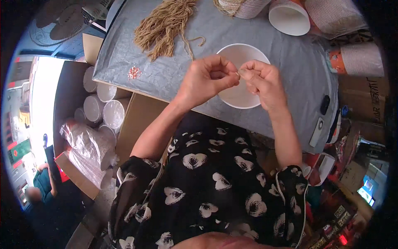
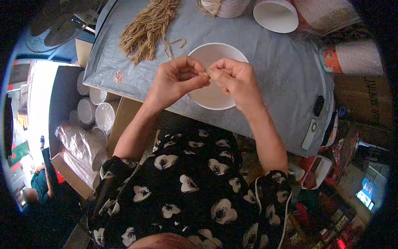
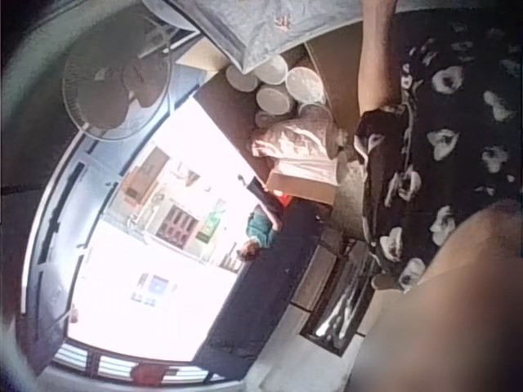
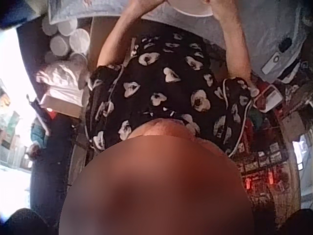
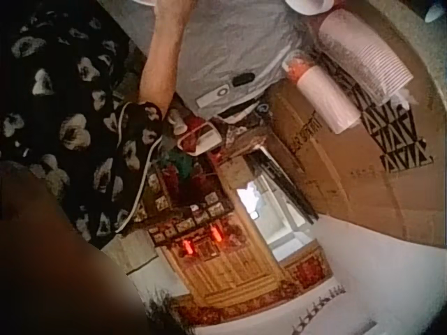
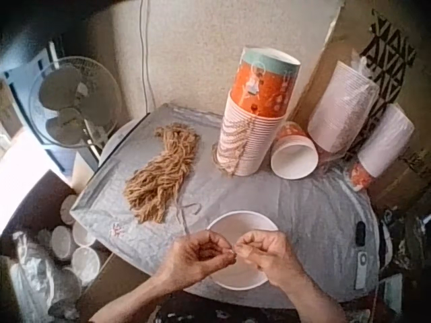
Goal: Attach string handles to paper buckets for packaging.
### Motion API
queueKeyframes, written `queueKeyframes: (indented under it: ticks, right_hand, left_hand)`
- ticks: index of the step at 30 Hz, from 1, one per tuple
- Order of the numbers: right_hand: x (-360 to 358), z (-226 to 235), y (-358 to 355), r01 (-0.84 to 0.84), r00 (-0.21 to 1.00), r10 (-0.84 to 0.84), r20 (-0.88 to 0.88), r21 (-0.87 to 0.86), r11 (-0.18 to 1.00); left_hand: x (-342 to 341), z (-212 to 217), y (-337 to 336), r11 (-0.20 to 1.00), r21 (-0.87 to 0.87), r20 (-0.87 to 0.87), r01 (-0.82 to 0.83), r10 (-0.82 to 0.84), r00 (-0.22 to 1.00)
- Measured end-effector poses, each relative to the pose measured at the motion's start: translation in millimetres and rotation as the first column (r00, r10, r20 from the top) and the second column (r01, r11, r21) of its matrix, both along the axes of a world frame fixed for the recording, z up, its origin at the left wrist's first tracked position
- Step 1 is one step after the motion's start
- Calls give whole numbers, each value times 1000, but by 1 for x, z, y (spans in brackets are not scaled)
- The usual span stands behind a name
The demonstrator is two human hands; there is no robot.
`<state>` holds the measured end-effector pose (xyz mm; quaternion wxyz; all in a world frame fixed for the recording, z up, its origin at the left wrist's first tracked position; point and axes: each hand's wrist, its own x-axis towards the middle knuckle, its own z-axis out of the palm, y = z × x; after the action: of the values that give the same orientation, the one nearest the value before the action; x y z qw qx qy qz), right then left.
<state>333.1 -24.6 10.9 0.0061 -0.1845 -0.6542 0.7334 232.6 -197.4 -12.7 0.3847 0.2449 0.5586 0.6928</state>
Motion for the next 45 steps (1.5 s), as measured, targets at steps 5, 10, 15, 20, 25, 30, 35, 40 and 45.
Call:
queueKeyframes:
  ticks: [5, 10, 15, 20, 25, 30, 35, 40, 45]
  right_hand:
    - [1, -3, 2, -7, 1000, 7, -3, -159, 987]
    - [1, -3, 1, 6, 1000, -5, 8, -160, 987]
    - [1, 0, -1, -22, 1000, 22, -21, -6, 1000]
    - [2, 4, -1, -74, 997, 73, 13, 73, 995]
    - [2, 2, 2, -103, 995, 102, 13, 91, 991]
    - [1, 0, 5, -104, 994, 106, -5, 152, 983]
    - [2, 0, 7, -114, 993, 113, 18, 57, 992]
    - [0, 2, 8, -117, 992, 116, 45, 21, 993]
    - [-1, 0, 9, -70, 994, 86, 60, -233, 970]
  left_hand:
    - [0, -5, 0, 999, 43, -10, 5, -5, 1000]
    - [-2, -7, 0, 998, 57, 35, 3, -5, 999]
    - [-2, -5, -1, 998, 54, 36, 19, -21, 999]
    - [-3, -5, -1, 998, 57, 28, 27, -29, 999]
    - [-4, -4, -1, 998, 53, 18, 25, -26, 1000]
    - [-3, 1, -1, 1000, 8, -1, 29, -29, 1000]
    - [-3, 0, -1, 999, 9, -11, 35, -34, 999]
    - [-2, 3, -1, 998, -50, -55, 41, -44, 997]
    - [-2, -2, -1, 999, 15, -80, 38, -37, 996]
